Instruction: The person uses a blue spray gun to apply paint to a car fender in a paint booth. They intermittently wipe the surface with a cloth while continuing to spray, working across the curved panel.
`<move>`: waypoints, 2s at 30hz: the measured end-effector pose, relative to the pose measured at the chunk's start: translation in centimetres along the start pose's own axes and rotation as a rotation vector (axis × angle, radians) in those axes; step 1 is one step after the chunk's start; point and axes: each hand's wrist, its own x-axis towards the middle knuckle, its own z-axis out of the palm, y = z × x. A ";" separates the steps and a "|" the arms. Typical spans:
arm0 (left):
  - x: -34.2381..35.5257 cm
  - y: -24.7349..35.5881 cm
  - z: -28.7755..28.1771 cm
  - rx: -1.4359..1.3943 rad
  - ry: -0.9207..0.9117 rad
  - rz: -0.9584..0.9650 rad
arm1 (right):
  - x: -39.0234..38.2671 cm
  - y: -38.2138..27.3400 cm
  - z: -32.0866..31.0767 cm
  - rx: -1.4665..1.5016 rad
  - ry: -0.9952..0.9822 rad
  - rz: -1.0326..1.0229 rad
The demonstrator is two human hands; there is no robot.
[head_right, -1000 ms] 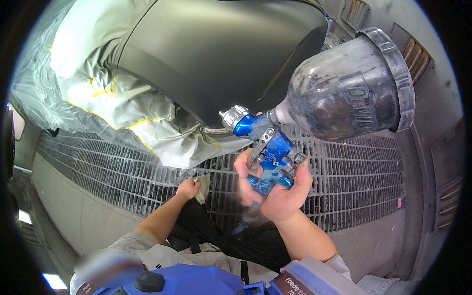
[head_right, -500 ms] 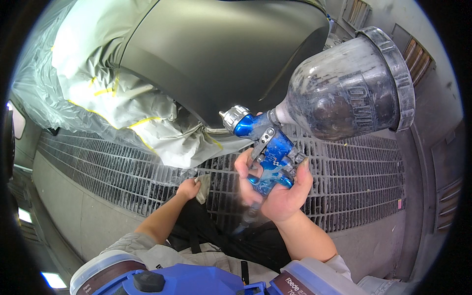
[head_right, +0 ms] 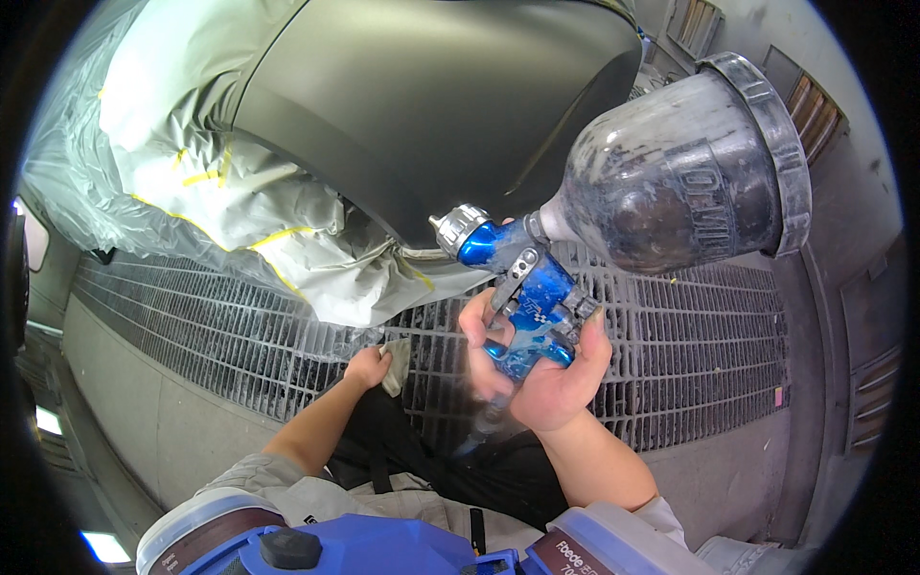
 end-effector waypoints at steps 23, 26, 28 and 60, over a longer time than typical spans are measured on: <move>0.2 -0.2 0.2 -0.009 -0.003 -0.010 | 0.0 0.0 0.0 -0.007 0.001 0.003; 0.2 -0.2 0.4 -0.022 0.018 0.009 | 0.0 -0.1 -0.1 -0.032 -0.019 0.005; 0.1 -0.2 0.5 -0.024 0.028 0.019 | -0.1 -0.2 -0.2 -0.041 -0.022 0.002; 0.4 0.0 0.8 0.012 -0.006 0.042 | -0.4 -0.2 -0.2 -0.041 0.034 0.028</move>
